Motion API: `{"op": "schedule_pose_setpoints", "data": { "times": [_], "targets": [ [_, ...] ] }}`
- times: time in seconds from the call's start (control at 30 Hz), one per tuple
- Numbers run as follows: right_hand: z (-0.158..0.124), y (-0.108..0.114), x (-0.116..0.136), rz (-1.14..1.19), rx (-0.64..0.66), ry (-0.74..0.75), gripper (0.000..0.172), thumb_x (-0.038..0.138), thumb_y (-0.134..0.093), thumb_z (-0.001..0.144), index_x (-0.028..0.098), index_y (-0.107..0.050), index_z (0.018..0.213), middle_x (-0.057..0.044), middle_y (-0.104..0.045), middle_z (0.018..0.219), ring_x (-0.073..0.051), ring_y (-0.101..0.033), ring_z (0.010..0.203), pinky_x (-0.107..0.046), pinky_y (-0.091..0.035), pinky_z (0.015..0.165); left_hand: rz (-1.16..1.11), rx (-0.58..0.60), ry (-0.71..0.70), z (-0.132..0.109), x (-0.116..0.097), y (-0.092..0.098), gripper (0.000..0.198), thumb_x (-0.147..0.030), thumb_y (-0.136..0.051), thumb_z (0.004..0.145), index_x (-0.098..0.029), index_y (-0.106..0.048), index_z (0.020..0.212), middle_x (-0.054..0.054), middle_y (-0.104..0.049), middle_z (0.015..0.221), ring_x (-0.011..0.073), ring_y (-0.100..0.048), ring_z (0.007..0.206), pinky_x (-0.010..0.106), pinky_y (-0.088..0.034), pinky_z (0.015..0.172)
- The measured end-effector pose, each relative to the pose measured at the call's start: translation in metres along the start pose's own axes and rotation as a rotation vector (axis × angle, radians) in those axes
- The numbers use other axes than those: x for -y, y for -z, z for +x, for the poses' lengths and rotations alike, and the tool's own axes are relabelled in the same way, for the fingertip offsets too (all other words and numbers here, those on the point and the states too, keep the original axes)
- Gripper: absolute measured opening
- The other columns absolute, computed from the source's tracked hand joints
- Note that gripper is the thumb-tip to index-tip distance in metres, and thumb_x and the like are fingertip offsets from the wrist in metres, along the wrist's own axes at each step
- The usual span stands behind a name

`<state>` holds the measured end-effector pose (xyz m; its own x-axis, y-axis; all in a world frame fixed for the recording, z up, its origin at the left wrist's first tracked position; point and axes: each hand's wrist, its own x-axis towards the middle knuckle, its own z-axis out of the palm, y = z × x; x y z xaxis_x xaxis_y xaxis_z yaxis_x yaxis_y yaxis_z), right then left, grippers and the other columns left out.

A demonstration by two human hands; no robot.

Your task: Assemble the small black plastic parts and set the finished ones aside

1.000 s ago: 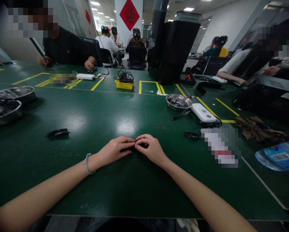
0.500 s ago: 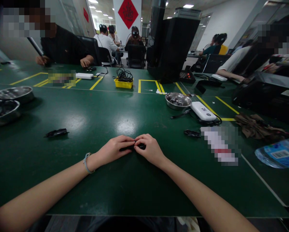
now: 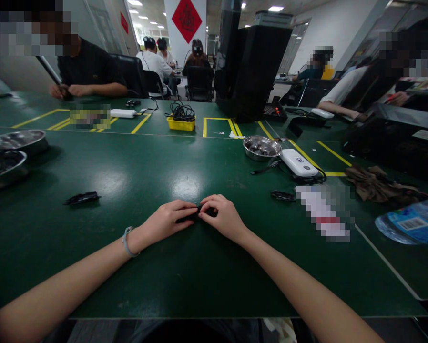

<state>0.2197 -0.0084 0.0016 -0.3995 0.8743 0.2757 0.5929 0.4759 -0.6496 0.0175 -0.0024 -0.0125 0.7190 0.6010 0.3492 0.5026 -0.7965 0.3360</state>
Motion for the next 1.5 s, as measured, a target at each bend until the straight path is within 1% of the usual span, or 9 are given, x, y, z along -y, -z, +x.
{"op": "schedule_pose_setpoints", "data": {
  "times": [0.1,0.17,0.33,0.53,0.73,0.87,0.97,1.2,1.5],
  "targets": [
    [0.002,0.015,-0.007,-0.019,0.023,0.027,0.011,0.026,-0.057,0.075,0.018,-0.065,0.074,-0.003,-0.062,0.084,-0.011,-0.052,0.067,-0.023,-0.039,0.055,0.028,-0.036,0.034,0.0,0.003,0.0,0.028,-0.02,-0.054,0.08,-0.013,-0.056,0.108,0.01,-0.057,0.105,0.0188,-0.056,0.092,0.033,-0.048,0.081],
    [0.002,0.024,-0.013,-0.033,0.126,0.053,0.013,0.028,-0.057,0.075,0.019,-0.067,0.076,-0.002,-0.06,0.075,-0.009,-0.047,0.056,-0.022,-0.036,0.051,0.022,-0.06,0.048,0.0,0.004,0.0,0.028,-0.02,-0.055,0.08,-0.013,-0.057,0.107,0.01,-0.058,0.104,0.0185,-0.056,0.091,0.033,-0.049,0.08],
    [0.001,0.029,-0.02,-0.052,0.341,0.095,0.014,0.03,-0.06,0.073,0.021,-0.069,0.079,-0.001,-0.06,0.072,-0.009,-0.051,0.058,-0.021,-0.038,0.053,0.009,-0.072,0.056,-0.001,0.005,-0.001,0.028,-0.02,-0.055,0.079,-0.012,-0.057,0.107,0.01,-0.058,0.104,0.0184,-0.056,0.091,0.033,-0.049,0.08],
    [0.002,0.024,-0.011,-0.159,0.352,0.139,0.009,0.02,-0.059,0.07,0.021,-0.068,0.07,0.001,-0.06,0.066,-0.01,-0.054,0.058,-0.022,-0.04,0.055,0.002,-0.065,0.047,-0.001,0.005,0.001,0.027,-0.019,-0.054,0.08,-0.014,-0.057,0.106,0.009,-0.057,0.105,0.0181,-0.055,0.091,0.033,-0.049,0.08],
    [-0.003,0.02,-0.002,-0.116,0.371,0.023,0.008,0.011,-0.057,0.063,0.018,-0.06,0.064,0.005,-0.056,0.053,-0.007,-0.051,0.046,-0.019,-0.04,0.049,0.038,-0.023,0.037,0.0,0.002,0.002,0.027,-0.018,-0.053,0.081,-0.013,-0.056,0.107,0.01,-0.056,0.105,0.0186,-0.054,0.092,0.032,-0.048,0.08],
    [-0.003,0.016,0.0,0.057,0.185,-0.027,0.007,0.019,-0.054,0.07,0.018,-0.061,0.07,0.002,-0.06,0.061,-0.009,-0.055,0.052,-0.021,-0.046,0.053,0.074,0.0,-0.016,-0.001,-0.001,0.002,0.028,-0.02,-0.051,0.082,-0.013,-0.054,0.109,0.01,-0.056,0.106,0.0187,-0.054,0.093,0.032,-0.048,0.081],
    [0.0,0.012,-0.001,0.091,0.001,-0.017,0.009,0.021,-0.055,0.071,0.019,-0.064,0.072,-0.003,-0.065,0.082,-0.014,-0.06,0.074,-0.025,-0.049,0.064,0.098,0.004,-0.053,-0.001,-0.003,0.001,0.028,-0.021,-0.048,0.084,-0.014,-0.053,0.11,0.01,-0.056,0.106,0.0184,-0.054,0.092,0.032,-0.048,0.08],
    [0.002,0.001,-0.005,0.032,0.054,-0.066,0.007,0.022,-0.06,0.07,0.022,-0.067,0.068,-0.003,-0.065,0.096,-0.019,-0.056,0.093,-0.035,-0.044,0.082,0.114,0.015,-0.064,-0.002,-0.004,0.0,0.028,-0.023,-0.046,0.085,-0.013,-0.053,0.11,0.011,-0.055,0.107,0.0189,-0.053,0.094,0.033,-0.048,0.081],
    [0.001,-0.004,0.003,-0.063,-0.006,-0.032,0.008,0.017,-0.059,0.069,0.021,-0.066,0.068,-0.003,-0.066,0.087,-0.018,-0.057,0.087,-0.033,-0.046,0.077,0.123,0.02,-0.058,0.0,-0.004,0.001,0.028,-0.022,-0.048,0.085,-0.012,-0.053,0.11,0.01,-0.055,0.109,0.0189,-0.053,0.094,0.032,-0.047,0.082]
  ]
}}
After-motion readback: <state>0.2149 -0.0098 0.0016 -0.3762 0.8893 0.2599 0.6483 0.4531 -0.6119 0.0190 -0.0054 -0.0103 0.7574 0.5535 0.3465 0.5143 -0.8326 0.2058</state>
